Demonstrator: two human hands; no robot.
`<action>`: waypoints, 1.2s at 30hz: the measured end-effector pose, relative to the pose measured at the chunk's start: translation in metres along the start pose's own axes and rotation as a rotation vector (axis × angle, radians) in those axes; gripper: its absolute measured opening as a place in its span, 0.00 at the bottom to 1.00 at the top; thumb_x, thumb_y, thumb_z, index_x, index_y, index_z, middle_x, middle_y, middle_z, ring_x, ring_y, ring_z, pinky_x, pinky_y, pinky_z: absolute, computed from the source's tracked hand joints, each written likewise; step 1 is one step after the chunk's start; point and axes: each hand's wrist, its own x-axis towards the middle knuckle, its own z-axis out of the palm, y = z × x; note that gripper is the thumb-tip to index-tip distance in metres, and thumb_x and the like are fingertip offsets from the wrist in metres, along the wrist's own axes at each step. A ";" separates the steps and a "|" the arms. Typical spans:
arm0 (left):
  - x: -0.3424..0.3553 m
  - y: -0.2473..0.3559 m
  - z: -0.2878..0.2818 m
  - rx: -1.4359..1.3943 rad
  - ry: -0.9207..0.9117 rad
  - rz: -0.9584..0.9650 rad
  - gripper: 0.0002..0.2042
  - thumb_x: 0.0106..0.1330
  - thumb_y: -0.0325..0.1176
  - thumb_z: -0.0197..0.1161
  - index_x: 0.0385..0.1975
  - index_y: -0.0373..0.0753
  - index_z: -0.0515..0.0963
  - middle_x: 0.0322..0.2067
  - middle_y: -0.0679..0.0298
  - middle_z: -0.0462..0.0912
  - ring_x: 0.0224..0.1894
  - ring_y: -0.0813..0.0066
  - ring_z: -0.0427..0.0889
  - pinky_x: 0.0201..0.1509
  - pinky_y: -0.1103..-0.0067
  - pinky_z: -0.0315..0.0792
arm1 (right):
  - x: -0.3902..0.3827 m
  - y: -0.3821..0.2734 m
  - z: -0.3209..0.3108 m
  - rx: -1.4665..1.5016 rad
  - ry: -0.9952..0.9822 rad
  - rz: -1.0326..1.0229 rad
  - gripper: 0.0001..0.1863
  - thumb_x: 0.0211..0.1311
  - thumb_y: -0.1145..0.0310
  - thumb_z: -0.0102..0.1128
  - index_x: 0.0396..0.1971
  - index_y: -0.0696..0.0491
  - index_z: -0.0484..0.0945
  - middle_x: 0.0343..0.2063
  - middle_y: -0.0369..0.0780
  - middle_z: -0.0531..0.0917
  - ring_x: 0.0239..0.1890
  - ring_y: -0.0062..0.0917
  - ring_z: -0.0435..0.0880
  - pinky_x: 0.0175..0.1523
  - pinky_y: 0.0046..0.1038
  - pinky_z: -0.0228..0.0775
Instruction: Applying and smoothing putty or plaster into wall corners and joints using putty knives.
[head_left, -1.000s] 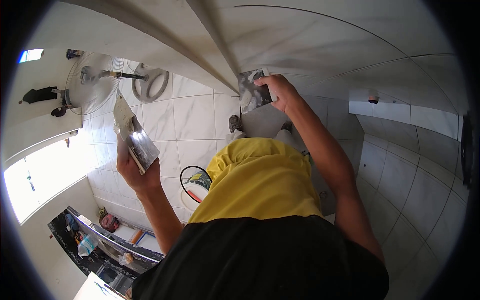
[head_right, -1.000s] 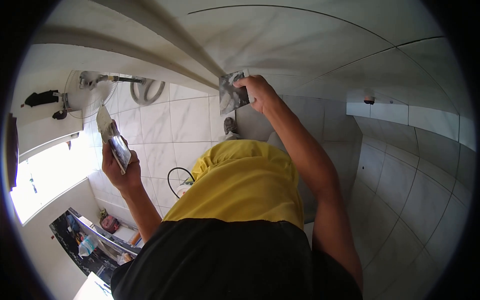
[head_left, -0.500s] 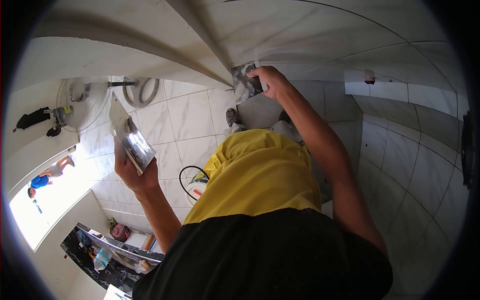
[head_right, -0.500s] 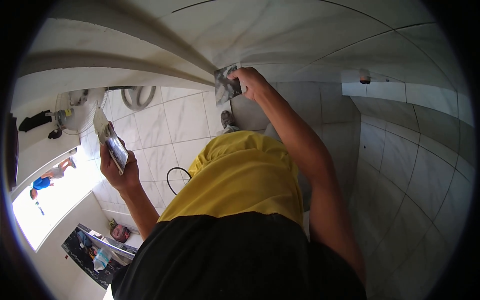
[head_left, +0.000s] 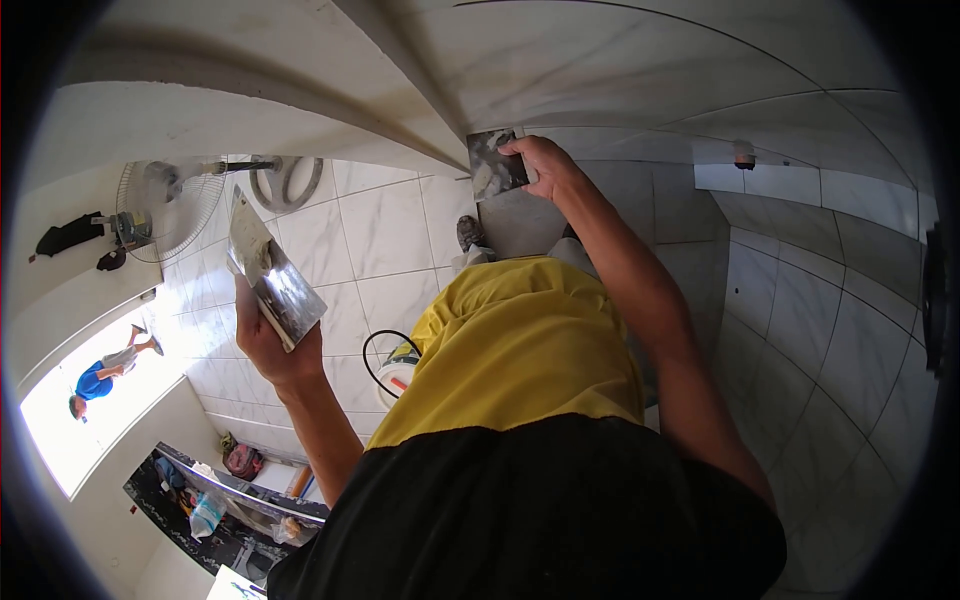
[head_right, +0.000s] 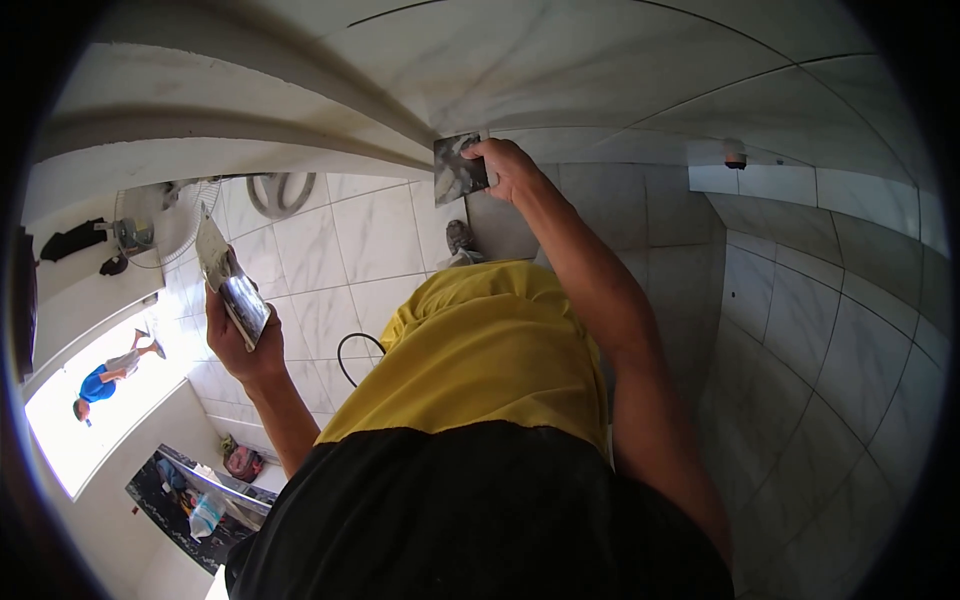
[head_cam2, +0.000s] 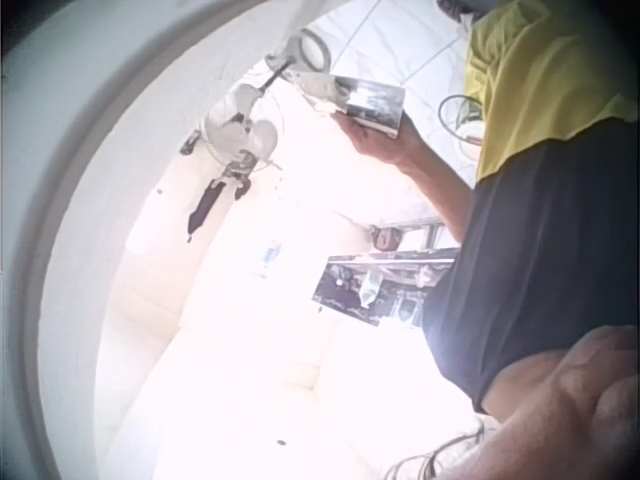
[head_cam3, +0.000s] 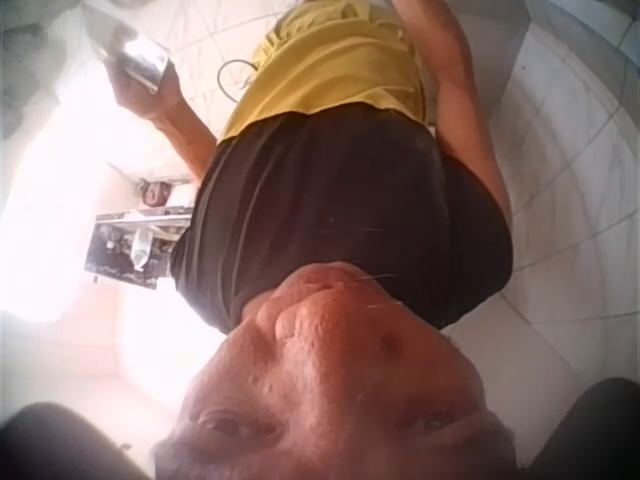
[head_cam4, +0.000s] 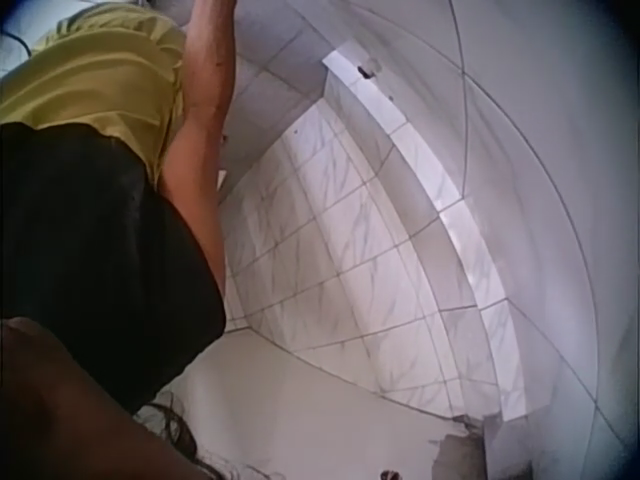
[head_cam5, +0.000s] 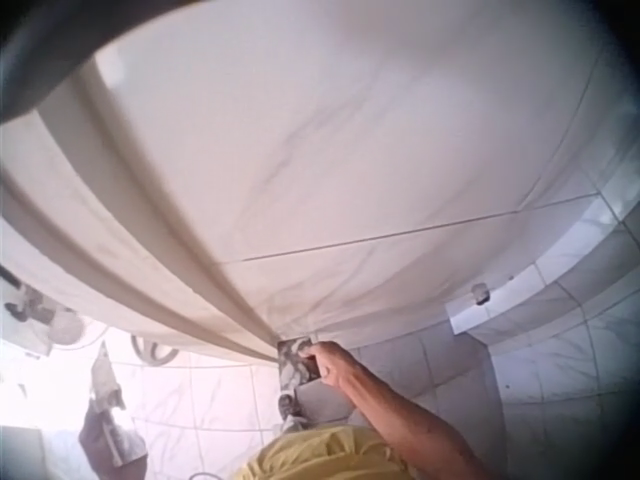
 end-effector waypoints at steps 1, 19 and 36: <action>0.000 0.000 -0.001 0.001 -0.001 0.000 0.18 0.73 0.37 0.40 0.54 0.33 0.67 0.45 0.61 0.78 0.43 0.75 0.80 0.43 0.79 0.77 | 0.002 0.001 -0.001 0.001 0.000 0.000 0.14 0.49 0.70 0.60 0.39 0.50 0.73 0.37 0.35 0.78 0.42 0.27 0.76 0.55 0.40 0.57; 0.002 0.000 -0.007 0.006 -0.004 -0.021 0.17 0.73 0.39 0.41 0.53 0.34 0.68 0.45 0.61 0.78 0.42 0.75 0.80 0.42 0.79 0.77 | 0.022 0.006 -0.006 0.088 -0.088 -0.023 0.18 0.48 0.70 0.63 0.42 0.48 0.74 0.41 0.34 0.77 0.44 0.26 0.74 0.54 0.43 0.60; 0.008 0.001 -0.005 0.006 -0.025 -0.028 0.16 0.73 0.37 0.41 0.52 0.35 0.68 0.44 0.62 0.79 0.41 0.76 0.81 0.40 0.80 0.78 | -0.013 -0.009 0.007 0.125 -0.130 -0.057 0.18 0.50 0.73 0.59 0.44 0.52 0.71 0.43 0.38 0.74 0.44 0.26 0.76 0.49 0.34 0.68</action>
